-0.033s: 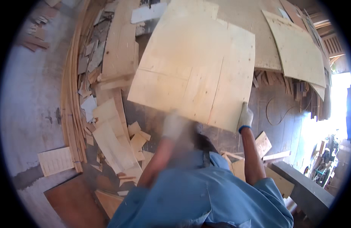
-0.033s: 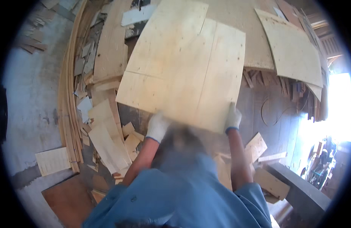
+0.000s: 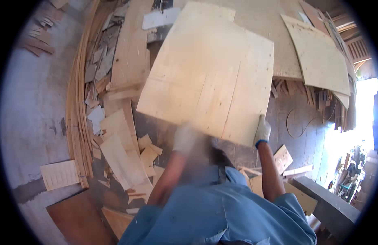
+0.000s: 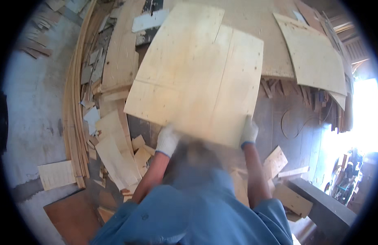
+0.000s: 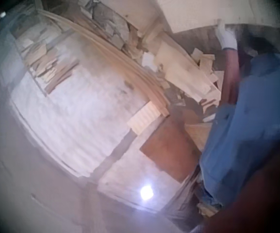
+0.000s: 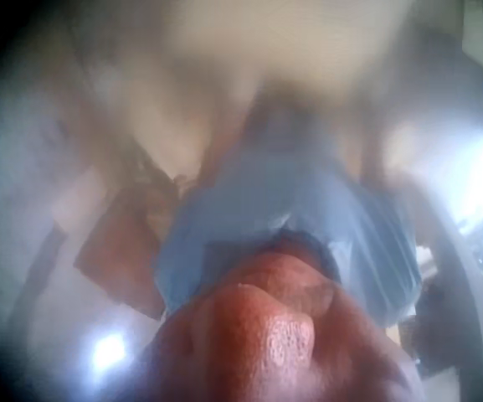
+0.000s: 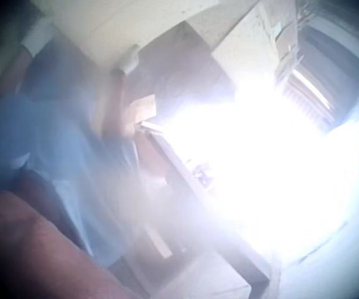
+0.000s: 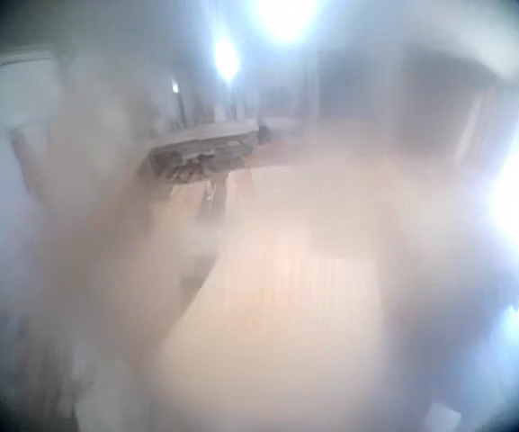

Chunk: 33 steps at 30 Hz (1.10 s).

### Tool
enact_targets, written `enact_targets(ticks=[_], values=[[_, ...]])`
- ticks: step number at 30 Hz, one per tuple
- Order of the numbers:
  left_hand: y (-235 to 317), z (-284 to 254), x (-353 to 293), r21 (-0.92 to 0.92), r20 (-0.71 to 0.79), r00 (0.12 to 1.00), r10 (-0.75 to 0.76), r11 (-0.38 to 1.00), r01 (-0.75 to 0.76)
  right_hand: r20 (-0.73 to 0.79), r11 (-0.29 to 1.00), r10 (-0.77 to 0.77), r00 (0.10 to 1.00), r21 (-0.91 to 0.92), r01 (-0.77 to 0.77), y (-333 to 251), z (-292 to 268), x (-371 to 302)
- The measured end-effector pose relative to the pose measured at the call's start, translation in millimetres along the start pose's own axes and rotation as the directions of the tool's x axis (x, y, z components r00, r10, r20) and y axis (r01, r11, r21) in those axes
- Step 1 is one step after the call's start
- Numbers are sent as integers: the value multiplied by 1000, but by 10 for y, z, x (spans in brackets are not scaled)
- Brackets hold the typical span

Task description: The person positions a large plywood sheet on a table saw and cuts it into smaller pieces. They handle the sheet with both hands, guide it through the saw blade, and stack the cut pieces on the floor.

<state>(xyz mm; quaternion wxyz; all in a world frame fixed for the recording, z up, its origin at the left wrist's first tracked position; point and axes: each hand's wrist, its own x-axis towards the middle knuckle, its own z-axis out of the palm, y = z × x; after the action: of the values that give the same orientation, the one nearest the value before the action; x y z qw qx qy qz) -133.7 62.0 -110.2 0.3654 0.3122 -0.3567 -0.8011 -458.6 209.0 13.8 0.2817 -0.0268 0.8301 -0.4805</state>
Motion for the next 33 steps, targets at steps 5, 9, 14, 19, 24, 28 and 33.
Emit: enact_targets(ticks=[5,9,14,19,24,28,33], values=[[800,-32,-402,-96,-356,909,-219,976,197,193,936,-179,965,-269,228,986,129,-505],[1220,-205,-1051,-250,-569,781,-257,959,133,666,727,-240,706,-359,586,1246,558,-1586],[1055,-226,-1587,-199,-509,839,-193,974,104,857,651,-298,421,-140,746,359,576,-1827],[1003,-481,-1592,-222,-546,797,-257,962,158,358,535,-512,781,-578,616,-287,362,-491],[958,-548,-1556,-168,-561,798,-220,974,151,-3,587,-599,801,-681,437,-822,219,508],[973,-532,-1565,-105,-559,815,-151,988,111,108,640,-338,935,-702,313,-1022,339,639],[1074,-945,-1851,-130,-551,823,-137,988,77,206,638,-294,933,-685,352,-667,171,552]])
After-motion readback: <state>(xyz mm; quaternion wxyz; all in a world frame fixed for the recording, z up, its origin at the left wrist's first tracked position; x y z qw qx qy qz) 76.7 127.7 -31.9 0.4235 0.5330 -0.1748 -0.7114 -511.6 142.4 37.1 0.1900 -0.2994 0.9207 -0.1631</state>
